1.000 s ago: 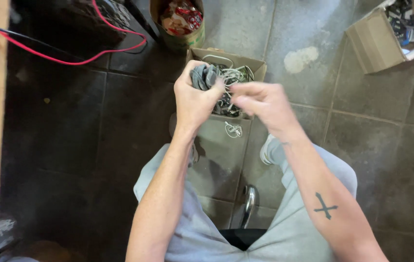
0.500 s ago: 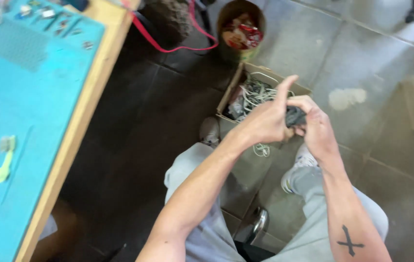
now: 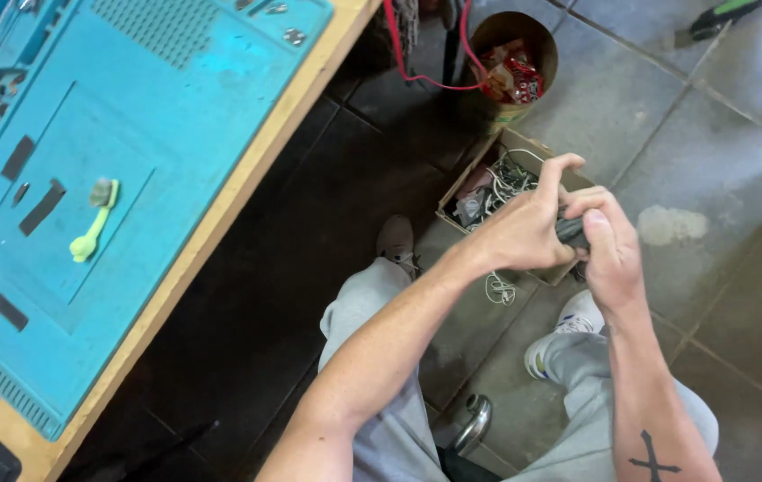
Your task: Untangling and coiling various electronic cables from a storage box.
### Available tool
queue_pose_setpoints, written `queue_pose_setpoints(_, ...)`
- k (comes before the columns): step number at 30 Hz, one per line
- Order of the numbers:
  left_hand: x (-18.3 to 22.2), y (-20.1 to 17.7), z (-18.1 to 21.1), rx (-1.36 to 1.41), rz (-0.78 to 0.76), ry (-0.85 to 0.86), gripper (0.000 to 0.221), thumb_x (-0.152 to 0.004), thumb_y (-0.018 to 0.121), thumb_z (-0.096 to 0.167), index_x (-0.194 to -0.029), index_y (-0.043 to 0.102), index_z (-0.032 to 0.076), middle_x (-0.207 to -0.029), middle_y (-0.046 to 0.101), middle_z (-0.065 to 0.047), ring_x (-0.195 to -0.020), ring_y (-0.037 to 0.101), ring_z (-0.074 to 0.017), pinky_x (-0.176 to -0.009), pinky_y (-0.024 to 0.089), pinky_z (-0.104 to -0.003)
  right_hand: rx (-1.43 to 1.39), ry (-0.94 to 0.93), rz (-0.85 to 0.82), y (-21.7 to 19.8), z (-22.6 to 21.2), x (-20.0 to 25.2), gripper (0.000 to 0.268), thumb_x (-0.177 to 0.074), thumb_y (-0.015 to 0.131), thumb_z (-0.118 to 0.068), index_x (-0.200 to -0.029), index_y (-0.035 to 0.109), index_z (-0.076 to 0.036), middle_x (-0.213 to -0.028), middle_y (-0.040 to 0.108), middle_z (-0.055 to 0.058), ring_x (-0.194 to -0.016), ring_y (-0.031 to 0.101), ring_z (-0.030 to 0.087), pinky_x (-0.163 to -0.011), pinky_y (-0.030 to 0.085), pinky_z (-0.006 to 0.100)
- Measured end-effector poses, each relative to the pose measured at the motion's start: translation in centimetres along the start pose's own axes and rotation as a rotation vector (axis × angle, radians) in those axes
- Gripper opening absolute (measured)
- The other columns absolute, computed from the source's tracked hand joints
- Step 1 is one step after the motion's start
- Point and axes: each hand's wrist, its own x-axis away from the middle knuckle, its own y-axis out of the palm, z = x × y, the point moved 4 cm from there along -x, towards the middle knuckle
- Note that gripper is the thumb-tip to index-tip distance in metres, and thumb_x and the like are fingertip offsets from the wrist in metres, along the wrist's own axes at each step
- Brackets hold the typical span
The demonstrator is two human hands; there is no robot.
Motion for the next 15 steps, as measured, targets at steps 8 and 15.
queue_pose_setpoints(8,1.2,-1.9,0.1,-0.344,0.164,0.117,0.048,-0.08,0.073,0.045,-0.11,0.063,0.009,-0.108,0.082,-0.018,-0.093,0.076,-0.046,-0.079,0.057,-0.058,0.323,-0.109,-0.054,0.6,-6.4,-0.9,0.021,-0.126,0.041,-0.011,-0.122,0.061,-0.005,-0.122,0.059,0.01,-0.091,0.053,0.017,-0.08,0.045,0.033)
queue_pose_setpoints(15,1.8,-5.6,2.8,-0.167,0.168,-0.324,0.051,-0.083,0.058,0.048,-0.112,0.08,0.013,-0.11,0.081,-0.033,-0.108,0.072,-0.0608,-0.087,0.058,-0.063,1.055,-0.688,-0.002,8.5,-26.5,-4.5,0.033,-0.118,0.083,0.002,-0.148,0.075,0.011,-0.149,0.068,0.029,-0.108,0.066,0.039,-0.093,0.056,0.053)
